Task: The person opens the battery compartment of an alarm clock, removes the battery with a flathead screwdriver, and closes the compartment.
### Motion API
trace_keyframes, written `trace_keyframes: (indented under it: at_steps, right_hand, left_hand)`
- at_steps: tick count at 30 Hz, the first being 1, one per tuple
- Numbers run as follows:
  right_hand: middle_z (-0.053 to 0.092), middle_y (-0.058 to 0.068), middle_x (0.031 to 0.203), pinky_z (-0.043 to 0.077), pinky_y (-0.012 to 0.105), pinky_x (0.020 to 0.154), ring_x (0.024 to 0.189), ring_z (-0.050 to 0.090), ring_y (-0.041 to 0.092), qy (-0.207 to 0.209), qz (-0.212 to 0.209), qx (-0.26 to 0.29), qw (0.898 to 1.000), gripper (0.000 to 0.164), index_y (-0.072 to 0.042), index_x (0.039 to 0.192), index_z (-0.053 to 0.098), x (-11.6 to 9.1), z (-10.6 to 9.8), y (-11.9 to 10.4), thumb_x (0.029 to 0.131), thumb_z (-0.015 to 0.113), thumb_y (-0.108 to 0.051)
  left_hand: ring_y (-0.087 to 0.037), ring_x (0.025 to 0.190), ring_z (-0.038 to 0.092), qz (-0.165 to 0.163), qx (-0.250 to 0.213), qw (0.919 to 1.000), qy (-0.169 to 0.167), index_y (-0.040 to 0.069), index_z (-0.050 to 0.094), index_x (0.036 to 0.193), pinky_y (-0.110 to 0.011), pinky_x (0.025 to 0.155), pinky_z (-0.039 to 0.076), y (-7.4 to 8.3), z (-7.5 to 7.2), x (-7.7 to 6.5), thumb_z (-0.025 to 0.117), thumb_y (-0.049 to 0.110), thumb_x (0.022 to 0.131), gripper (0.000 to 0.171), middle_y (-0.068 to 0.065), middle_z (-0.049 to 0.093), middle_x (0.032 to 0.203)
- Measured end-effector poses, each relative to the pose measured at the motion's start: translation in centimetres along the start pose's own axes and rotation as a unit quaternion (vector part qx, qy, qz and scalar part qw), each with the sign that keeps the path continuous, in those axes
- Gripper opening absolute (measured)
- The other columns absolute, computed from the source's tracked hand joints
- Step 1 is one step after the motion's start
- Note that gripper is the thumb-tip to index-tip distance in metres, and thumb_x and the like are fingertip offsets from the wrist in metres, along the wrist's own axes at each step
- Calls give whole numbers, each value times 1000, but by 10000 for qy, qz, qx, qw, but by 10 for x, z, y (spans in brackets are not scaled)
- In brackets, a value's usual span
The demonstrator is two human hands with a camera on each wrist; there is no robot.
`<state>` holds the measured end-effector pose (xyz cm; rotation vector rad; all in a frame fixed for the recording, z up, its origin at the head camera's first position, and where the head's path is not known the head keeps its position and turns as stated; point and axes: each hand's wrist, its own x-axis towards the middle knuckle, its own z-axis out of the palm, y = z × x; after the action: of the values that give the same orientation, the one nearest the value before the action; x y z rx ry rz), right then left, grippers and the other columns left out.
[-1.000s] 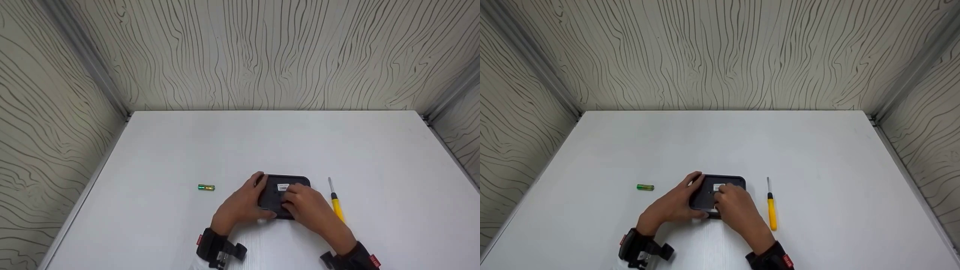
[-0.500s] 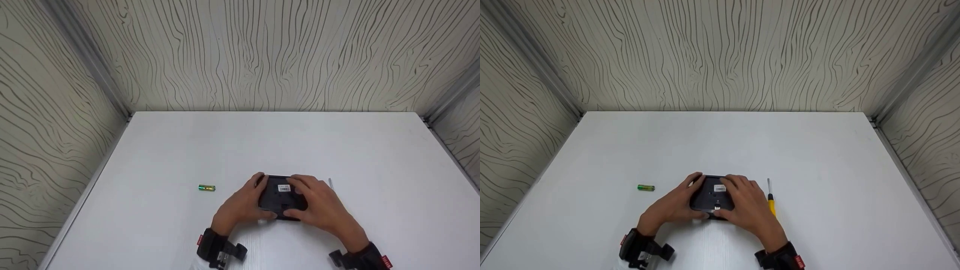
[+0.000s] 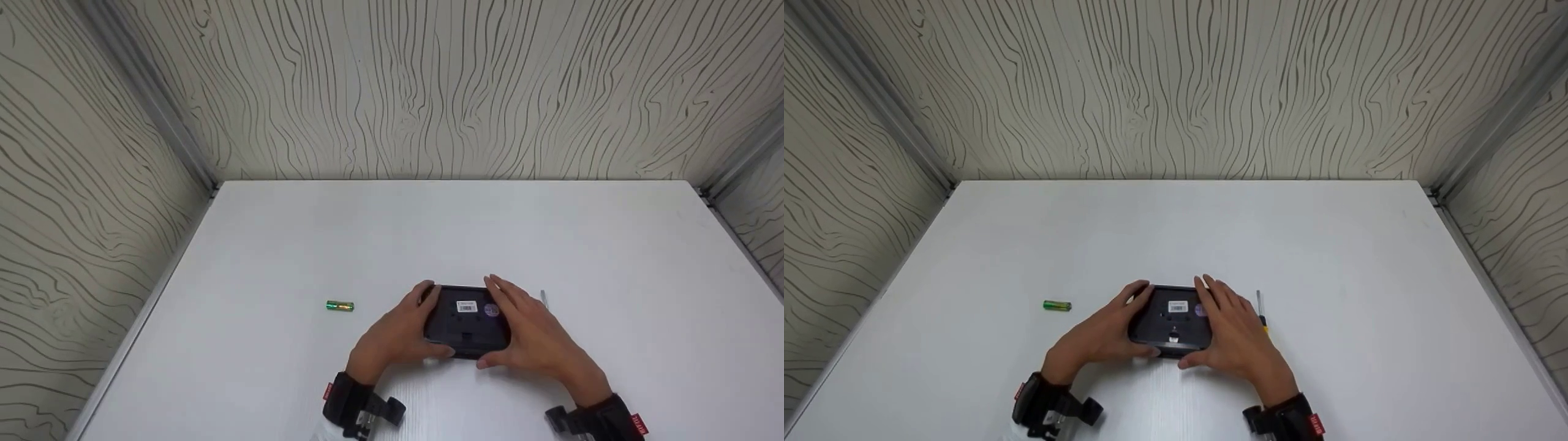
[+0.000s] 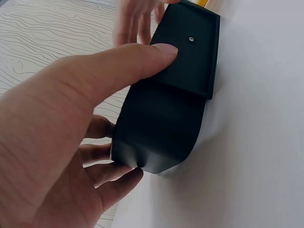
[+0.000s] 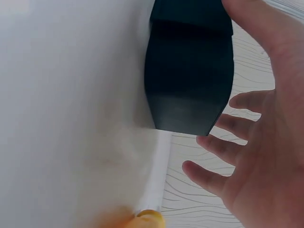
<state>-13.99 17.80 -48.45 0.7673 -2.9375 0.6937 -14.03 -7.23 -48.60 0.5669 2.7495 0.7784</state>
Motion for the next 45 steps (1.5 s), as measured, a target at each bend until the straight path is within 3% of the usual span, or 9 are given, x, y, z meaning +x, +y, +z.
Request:
trace_keyframes:
  at_steps: [10,25,35,42,45]
  right_hand:
    - [26,6,160,35,61,106,139,38,35,-231,216,135,9994,135,-22,157,15,-2,1,7,51,84,-68]
    - [36,6,153,47,54,97,125,53,33,-714,680,486,9939,129,-13,154,22,-2,-1,9,53,89,-57]
    - [44,2,149,44,53,100,124,54,31,-455,531,533,9961,127,-10,152,29,1,-5,11,50,92,-52]
    - [46,3,148,30,71,104,135,47,32,-1,251,729,9970,125,-12,150,33,-2,-13,13,49,92,-54]
    - [46,4,149,29,73,103,136,46,32,69,174,874,9960,123,-12,150,33,-1,-15,11,49,93,-52]
  left_hand:
    - [-19,143,36,-28,-54,10000,-51,18,23,156,-38,109,42,-1,-1,-1,77,52,75,103,0,19,162]
    - [-18,143,36,15,-74,10000,-14,19,23,156,-38,108,42,-3,-2,-3,78,52,75,103,2,21,162]
    - [-19,141,39,174,49,9998,79,15,26,155,-36,108,43,-3,-5,-4,78,52,75,103,-2,24,160]
    - [-19,142,38,84,-267,9996,11,19,24,156,-38,109,42,0,-12,-4,79,55,73,105,1,22,161]
    - [-19,142,38,90,-301,9995,21,18,23,156,-38,109,42,0,-15,-5,79,54,72,107,2,21,161]
